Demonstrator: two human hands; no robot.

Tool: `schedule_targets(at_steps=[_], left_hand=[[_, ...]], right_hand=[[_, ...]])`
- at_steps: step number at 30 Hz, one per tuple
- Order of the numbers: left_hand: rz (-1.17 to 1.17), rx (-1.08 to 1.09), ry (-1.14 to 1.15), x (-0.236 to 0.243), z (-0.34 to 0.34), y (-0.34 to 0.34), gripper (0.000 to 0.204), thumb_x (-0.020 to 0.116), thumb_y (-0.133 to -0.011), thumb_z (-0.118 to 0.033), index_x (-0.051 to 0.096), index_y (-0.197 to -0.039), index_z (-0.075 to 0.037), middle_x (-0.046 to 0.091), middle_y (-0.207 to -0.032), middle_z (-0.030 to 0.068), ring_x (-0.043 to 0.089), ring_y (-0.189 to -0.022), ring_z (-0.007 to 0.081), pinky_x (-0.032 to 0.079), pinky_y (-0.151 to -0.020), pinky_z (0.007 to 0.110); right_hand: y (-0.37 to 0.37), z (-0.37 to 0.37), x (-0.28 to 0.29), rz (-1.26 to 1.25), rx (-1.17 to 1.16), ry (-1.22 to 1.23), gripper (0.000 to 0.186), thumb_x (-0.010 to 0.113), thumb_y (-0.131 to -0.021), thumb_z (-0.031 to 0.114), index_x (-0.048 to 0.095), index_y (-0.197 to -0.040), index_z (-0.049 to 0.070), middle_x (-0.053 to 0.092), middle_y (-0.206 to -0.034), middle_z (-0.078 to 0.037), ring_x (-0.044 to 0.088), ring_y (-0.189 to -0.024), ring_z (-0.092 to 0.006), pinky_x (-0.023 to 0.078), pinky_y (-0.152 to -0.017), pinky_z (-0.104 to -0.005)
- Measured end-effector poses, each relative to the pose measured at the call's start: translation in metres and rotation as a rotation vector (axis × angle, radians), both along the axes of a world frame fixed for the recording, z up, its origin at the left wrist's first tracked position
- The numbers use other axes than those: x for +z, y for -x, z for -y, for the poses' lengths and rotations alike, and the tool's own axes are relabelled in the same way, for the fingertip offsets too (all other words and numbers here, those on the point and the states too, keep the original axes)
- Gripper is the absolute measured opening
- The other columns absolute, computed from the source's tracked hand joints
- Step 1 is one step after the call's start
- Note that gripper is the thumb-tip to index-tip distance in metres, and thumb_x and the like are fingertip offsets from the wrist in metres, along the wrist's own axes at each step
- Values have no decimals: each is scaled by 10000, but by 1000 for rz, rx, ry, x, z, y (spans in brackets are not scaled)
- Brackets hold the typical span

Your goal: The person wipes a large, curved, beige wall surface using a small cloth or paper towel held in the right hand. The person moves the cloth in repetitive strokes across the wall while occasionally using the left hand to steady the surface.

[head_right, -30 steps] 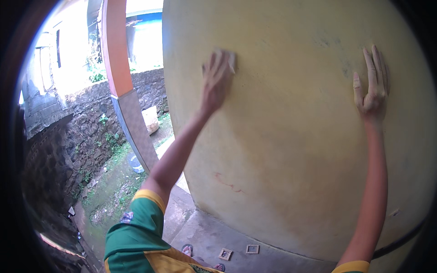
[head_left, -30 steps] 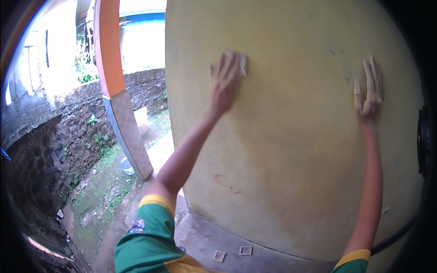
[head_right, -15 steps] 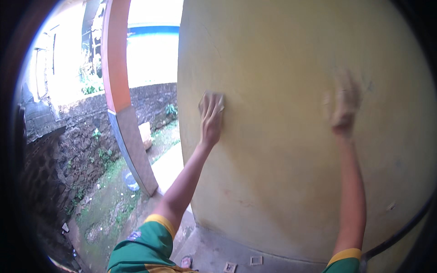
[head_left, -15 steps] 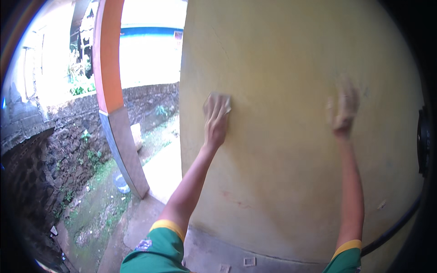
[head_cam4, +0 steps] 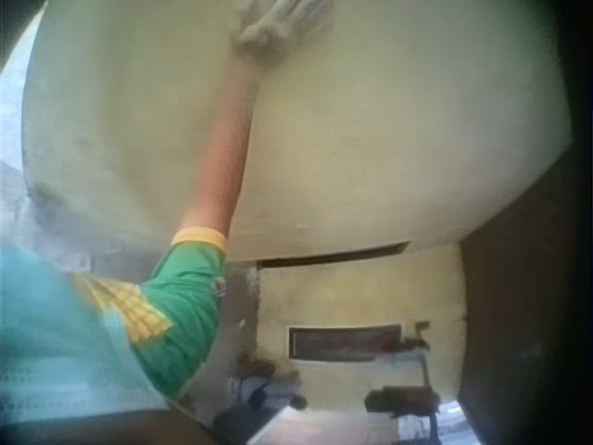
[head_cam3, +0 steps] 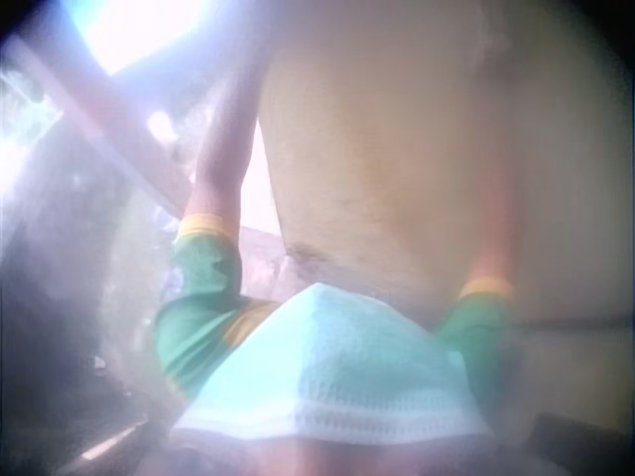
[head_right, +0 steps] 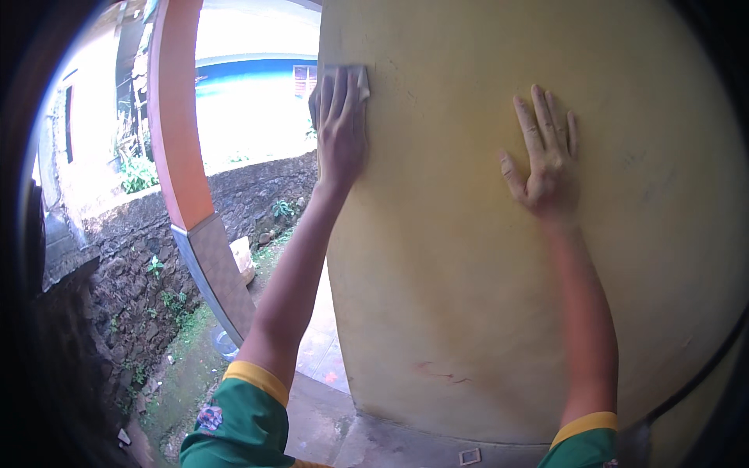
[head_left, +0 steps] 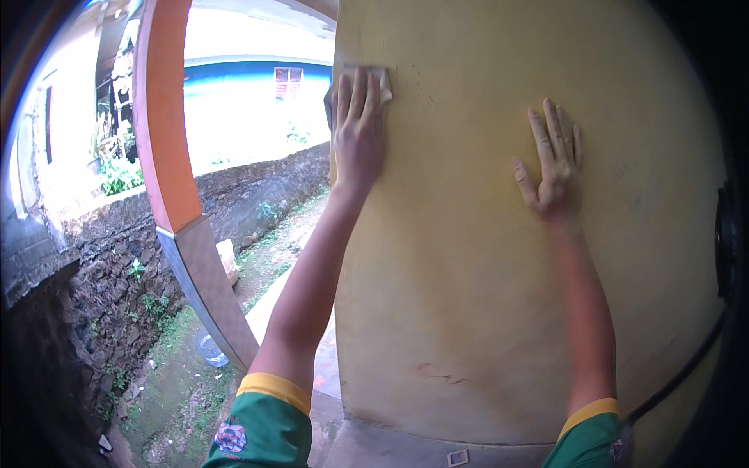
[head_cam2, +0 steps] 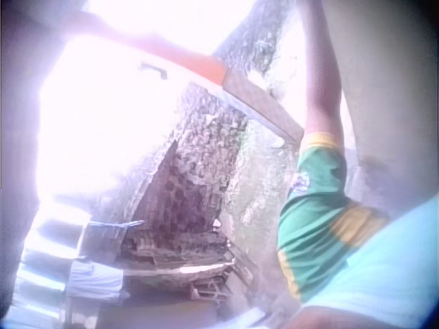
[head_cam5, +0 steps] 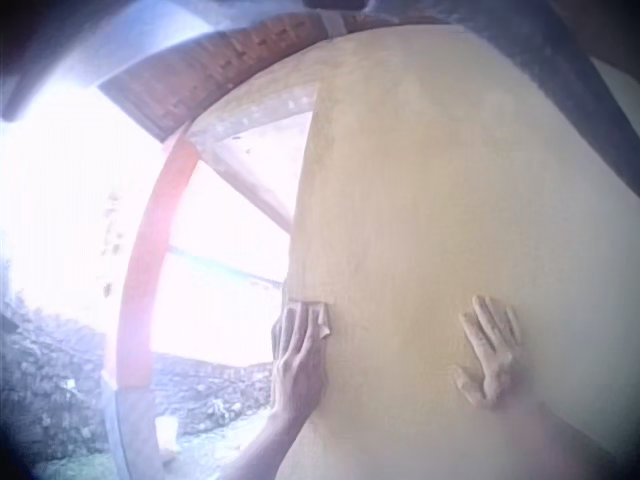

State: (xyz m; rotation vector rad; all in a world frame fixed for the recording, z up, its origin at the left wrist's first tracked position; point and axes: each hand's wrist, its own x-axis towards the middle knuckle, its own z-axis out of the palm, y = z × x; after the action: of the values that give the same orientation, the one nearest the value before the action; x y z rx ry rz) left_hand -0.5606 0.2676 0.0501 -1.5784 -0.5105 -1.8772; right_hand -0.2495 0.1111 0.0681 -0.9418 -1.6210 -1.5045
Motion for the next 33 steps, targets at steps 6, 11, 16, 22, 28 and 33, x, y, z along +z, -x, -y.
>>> schedule_targets(at_steps=[6, 11, 16, 22, 28, 33], left_hand=[[-112, -33, 181, -93, 17, 5, 500, 569, -1082, -104, 513, -1571, -18, 417, -1681, 204, 310, -1589, 443, 225, -1283, 609], [-117, 38, -105, 105, -18, 13, 526, 523, -1092, -155, 453, -1573, 48, 406, -1663, 268, 345, -1547, 508, 280, -1267, 604], [-60, -53, -117, 160, -16, 10, 555, 518, -1097, -194, 423, -1580, 63, 372, -1678, 274, 341, -1548, 507, 279, -1283, 584], [-262, -39, 129, -30, 15, 2, 553, 476, -1091, -95, 378, -1612, 65, 322, -1702, 277, 290, -1581, 482, 261, -1290, 592], [-79, 20, -179, 108, -20, 8, 515, 492, -1090, -120, 442, -1541, 123, 411, -1629, 334, 348, -1542, 514, 292, -1281, 566], [67, 61, -164, 157, -23, 5, 534, 498, -1082, -94, 402, -1565, 113, 406, -1625, 346, 354, -1526, 538, 338, -1247, 592]], right_hand=[[-1, 0, -4, 5, -6, -21, 738, 664, -970, 341, 442, -1636, 113, 391, -1710, -151, 363, -1580, -371, 236, -1290, -602], [4, 4, 3, 7, 27, -4, 730, 661, -962, 328, 459, -1622, 90, 394, -1706, -163, 348, -1584, -385, 235, -1290, -599], [10, 8, 6, 16, 33, -15, 718, 656, -953, 303, 472, -1609, 75, 391, -1704, -176, 349, -1582, -383, 245, -1289, -587], [-1, 15, 2, -22, 17, 14, 711, 643, -952, 286, 470, -1608, 75, 397, -1701, -172, 360, -1577, -375, 254, -1294, -564], [-1, 12, 2, -5, -3, -10, 708, 639, -954, 286, 470, -1605, 64, 398, -1701, -168, 360, -1577, -373, 257, -1296, -556], [4, 7, 5, 7, 28, -12, 688, 636, -957, 277, 485, -1596, 72, 413, -1693, -165, 375, -1571, -358, 264, -1294, -554]])
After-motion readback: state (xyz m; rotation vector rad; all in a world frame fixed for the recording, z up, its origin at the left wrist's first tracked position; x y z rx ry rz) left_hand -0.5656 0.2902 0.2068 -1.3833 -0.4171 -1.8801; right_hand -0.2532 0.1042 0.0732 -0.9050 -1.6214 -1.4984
